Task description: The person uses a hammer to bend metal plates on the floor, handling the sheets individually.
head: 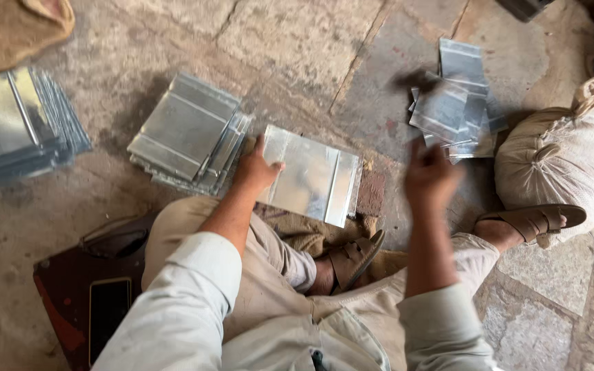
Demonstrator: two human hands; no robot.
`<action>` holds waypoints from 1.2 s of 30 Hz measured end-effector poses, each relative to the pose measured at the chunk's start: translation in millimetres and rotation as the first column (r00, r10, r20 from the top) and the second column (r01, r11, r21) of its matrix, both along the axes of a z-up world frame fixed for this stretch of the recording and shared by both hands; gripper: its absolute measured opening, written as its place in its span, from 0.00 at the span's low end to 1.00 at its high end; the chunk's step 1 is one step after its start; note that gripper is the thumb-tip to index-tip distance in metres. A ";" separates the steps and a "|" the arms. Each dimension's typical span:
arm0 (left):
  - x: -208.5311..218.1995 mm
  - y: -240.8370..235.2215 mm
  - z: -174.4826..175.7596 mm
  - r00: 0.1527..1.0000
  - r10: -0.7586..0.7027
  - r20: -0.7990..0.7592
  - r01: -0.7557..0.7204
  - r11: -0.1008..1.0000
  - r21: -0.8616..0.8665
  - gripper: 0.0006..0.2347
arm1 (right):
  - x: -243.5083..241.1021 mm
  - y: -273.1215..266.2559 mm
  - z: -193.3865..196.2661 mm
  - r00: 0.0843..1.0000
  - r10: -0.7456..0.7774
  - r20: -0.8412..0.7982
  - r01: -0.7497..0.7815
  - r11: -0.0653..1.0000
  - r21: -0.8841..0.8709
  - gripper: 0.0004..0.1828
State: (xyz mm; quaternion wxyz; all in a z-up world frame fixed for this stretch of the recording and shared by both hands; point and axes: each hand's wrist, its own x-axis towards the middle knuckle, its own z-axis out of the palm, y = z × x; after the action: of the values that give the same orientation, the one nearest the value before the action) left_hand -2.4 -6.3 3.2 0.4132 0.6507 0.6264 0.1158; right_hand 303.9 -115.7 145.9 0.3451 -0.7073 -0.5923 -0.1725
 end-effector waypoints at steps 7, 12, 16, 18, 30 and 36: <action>0.6 3.7 -0.9 1.000 -0.004 -0.009 0.004 1.000 0.000 0.44 | 4.6 -23.9 21.3 0.891 0.367 -0.266 -0.148 0.790 0.595 0.16; 2.1 -2.9 -7.2 1.000 0.012 -0.011 -0.012 1.000 -0.002 0.43 | -43.8 -35.8 -125.4 0.745 0.191 -0.640 -0.155 0.981 0.112 0.06; -0.5 3.8 -0.4 1.000 0.006 -0.012 -0.006 0.999 0.036 0.43 | -22.4 -16.0 -124.8 0.940 -0.177 -0.291 0.047 0.913 -0.405 0.16; 0.1 -6.2 -2.1 1.000 -0.001 0.001 0.001 1.000 -0.010 0.43 | -9.2 -10.2 -85.1 0.974 -0.113 -0.196 0.056 0.959 -0.277 0.09; 0.7 -1.9 4.9 1.000 0.013 -0.015 -0.013 0.999 -0.046 0.41 | -14.8 -28.9 -70.0 0.910 0.114 -0.398 -0.034 0.979 0.203 0.09; 3.2 9.1 -2.7 0.999 0.028 -0.016 -0.027 0.995 0.092 0.40 | -33.4 -28.6 -110.0 0.892 -0.293 -0.344 0.111 0.880 -0.462 0.14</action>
State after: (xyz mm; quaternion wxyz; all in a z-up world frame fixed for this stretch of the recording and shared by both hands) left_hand 0.8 2.8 0.5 0.3755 0.6613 0.6330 0.1445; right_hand 270.5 -144.2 35.9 0.2748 -0.8450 -0.4525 0.0762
